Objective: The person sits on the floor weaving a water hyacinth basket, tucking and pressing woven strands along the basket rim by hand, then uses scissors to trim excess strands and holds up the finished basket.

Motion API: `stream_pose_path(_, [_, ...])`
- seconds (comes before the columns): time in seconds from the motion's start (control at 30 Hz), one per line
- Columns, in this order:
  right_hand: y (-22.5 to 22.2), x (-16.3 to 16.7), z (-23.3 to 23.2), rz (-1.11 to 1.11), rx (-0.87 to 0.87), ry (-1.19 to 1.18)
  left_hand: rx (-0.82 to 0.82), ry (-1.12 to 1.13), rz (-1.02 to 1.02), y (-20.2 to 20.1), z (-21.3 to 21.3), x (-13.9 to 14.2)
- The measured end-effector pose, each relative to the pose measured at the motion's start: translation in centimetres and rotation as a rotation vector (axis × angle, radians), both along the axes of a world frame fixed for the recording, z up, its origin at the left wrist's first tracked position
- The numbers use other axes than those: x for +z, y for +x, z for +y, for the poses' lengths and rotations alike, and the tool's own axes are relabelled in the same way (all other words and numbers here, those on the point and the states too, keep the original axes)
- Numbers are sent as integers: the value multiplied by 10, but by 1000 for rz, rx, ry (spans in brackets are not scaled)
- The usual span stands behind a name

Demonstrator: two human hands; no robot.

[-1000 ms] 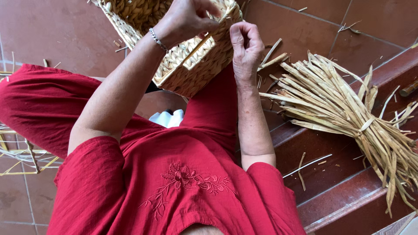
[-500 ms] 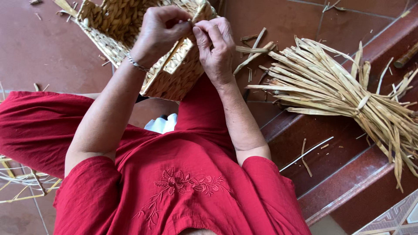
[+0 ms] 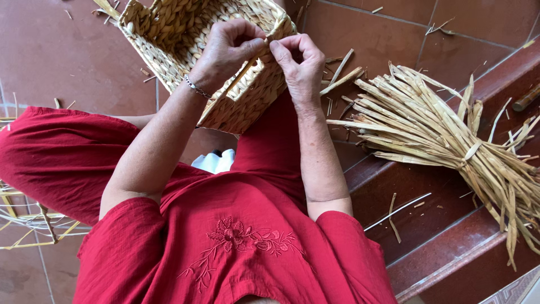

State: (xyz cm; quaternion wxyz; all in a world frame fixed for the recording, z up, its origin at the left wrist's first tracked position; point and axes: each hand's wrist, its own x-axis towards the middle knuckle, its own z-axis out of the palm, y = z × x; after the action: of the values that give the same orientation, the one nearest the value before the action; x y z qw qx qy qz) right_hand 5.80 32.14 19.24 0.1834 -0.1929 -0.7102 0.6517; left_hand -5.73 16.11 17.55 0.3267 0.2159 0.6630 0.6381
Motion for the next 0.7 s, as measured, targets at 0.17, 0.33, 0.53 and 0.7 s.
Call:
stream_pose_path(0.17, [-9, 1, 15, -106, 69, -100, -2, 37, -99, 0, 2, 1])
stream_pose_path(0.33, [-18, 7, 25, -222, 78, 69, -7, 19, -35, -2, 4, 4])
stream_pose_path(0.53, [-26, 6, 16, -212, 46, 345, -5, 80, 21, -2, 4, 5])
stream_pose_path(0.7, [-14, 11, 20, -201, 108, 202, -14, 108, -80, -3, 6, 4])
